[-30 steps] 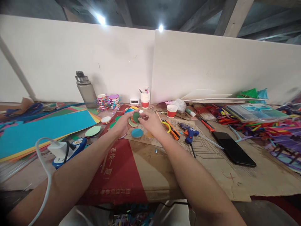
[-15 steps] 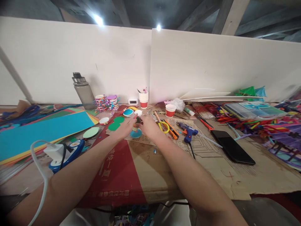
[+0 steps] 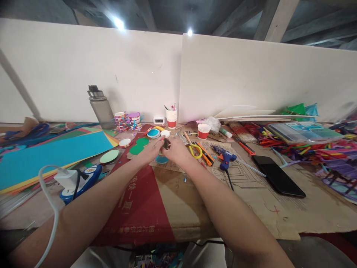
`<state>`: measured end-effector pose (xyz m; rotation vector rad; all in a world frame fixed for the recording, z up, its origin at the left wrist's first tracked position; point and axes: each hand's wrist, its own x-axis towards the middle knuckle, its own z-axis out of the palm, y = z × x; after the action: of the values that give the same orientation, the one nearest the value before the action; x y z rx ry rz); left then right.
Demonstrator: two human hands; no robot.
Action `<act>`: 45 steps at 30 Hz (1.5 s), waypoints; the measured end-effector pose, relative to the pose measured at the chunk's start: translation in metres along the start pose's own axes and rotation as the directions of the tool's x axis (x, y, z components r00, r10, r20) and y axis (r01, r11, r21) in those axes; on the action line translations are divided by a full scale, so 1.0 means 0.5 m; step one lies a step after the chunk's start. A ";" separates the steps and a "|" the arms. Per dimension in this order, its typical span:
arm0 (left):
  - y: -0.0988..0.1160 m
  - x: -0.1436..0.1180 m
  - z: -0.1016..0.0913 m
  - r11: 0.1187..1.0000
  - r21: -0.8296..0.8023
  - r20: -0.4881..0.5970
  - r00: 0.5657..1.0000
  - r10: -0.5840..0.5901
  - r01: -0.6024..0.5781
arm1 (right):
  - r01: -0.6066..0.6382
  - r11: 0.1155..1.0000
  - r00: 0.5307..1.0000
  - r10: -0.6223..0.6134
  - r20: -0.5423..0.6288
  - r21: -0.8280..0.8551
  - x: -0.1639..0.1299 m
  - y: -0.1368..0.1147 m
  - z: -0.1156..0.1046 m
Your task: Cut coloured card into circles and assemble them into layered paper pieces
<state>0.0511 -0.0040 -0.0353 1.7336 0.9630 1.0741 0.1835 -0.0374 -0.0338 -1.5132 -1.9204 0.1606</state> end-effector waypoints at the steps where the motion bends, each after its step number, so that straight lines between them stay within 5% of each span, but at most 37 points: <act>1: 0.004 -0.002 -0.001 1.000 0.009 0.019 1.000 -0.019 0.019 | -0.014 1.000 1.000 0.014 0.005 0.020 0.000 -0.002 -0.003; 10: 0.023 -0.008 -0.006 0.985 -0.056 0.124 0.980 -0.156 0.164 | -0.051 0.999 0.999 0.051 -0.001 0.007 -0.002 -0.007 -0.014; 18: 0.018 -0.007 -0.005 0.905 -0.368 0.238 0.962 -0.130 0.214 | 0.032 0.971 0.994 -0.056 -0.094 -0.236 -0.005 -0.005 -0.021; 27: 0.022 0.004 -0.010 0.768 -0.521 0.251 0.926 -0.281 0.374 | 0.092 0.873 0.971 -0.186 -0.152 -0.478 -0.016 -0.006 -0.033; 30: 0.016 0.009 -0.013 0.749 -0.527 0.258 0.915 -0.310 0.402 | 0.043 0.933 0.934 -0.164 -0.316 -0.358 -0.012 -0.003 -0.045; 32: 0.005 0.012 -0.016 0.771 -0.510 0.237 0.924 -0.300 0.382 | -0.031 0.989 0.921 -0.027 -0.389 -0.143 -0.008 0.001 -0.045; 34: -0.008 0.015 -0.018 0.816 -0.466 0.184 0.940 -0.288 0.342 | -0.137 0.980 0.929 0.177 -0.325 0.143 -0.005 0.006 -0.038; 37: -0.023 0.018 -0.019 0.904 -0.310 -0.006 0.950 -0.311 0.294 | -0.272 0.846 0.927 0.359 -0.111 0.458 0.000 0.018 -0.021; 41: -0.024 0.020 -0.027 0.951 -0.068 -0.153 0.939 -0.309 0.302 | -0.333 0.726 0.906 0.424 -0.011 0.602 0.007 0.033 -0.001; 45: -0.026 0.031 -0.046 0.975 -0.034 -0.197 0.955 -0.221 0.219 | -0.357 0.688 0.896 0.444 0.022 0.632 0.011 0.039 0.009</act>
<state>0.0325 0.0207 -0.0371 1.4870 1.2413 1.1179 0.1965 -0.0250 -0.0444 -1.3947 -1.2040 0.7965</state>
